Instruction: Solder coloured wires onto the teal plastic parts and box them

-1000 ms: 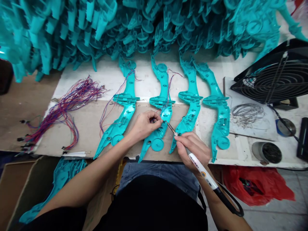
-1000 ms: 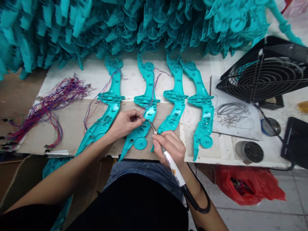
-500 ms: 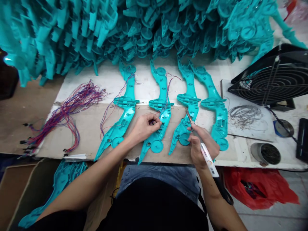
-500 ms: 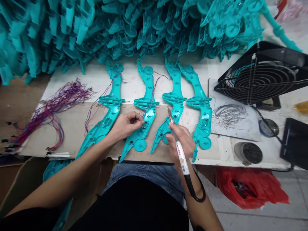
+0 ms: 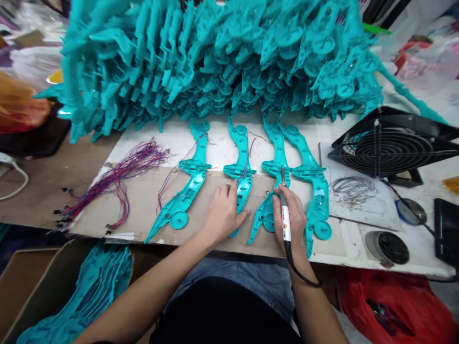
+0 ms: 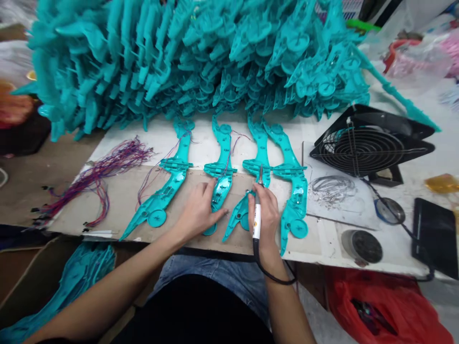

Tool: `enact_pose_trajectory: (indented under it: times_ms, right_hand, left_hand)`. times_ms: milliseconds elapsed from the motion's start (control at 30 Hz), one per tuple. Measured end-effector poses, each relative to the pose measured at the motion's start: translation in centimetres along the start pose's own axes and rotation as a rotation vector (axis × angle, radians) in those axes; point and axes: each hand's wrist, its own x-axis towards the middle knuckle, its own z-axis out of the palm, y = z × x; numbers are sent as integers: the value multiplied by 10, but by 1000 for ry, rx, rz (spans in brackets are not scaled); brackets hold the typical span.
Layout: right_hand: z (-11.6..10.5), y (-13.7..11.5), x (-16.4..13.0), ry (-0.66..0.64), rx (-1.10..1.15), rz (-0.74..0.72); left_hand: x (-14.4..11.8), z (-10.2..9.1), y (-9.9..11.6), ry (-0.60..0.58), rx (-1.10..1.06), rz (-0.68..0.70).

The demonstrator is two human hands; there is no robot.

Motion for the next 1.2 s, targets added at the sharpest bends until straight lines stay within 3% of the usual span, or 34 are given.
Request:
enact_pose_trajectory:
  times_ms: [133, 267, 467, 567, 733, 900, 1200]
  right_hand:
    - [-4, 4, -1, 26, 20, 11]
    - [-6, 8, -2, 37, 11, -13]
    - [-6, 8, -2, 37, -18, -34]
    - [-6, 7, -1, 38, -28, -59]
    - [-5, 5, 1, 37, -63, -78]
    - [-2, -2, 3, 2, -70, -119]
    - [16, -19, 11, 0, -135, -167]
  left_hand:
    - [-1, 0, 7, 0, -94, -28]
    - [-17, -23, 0, 43, -309, -14]
    - [-48, -74, -33, 97, -305, -36]
    - [-51, -88, -54, 90, -259, -55]
    - [-47, -88, -83, 103, -225, -32]
    - [-26, -79, -105, 172, -239, 17]
    - [1, -87, -119, 154, -99, 28]
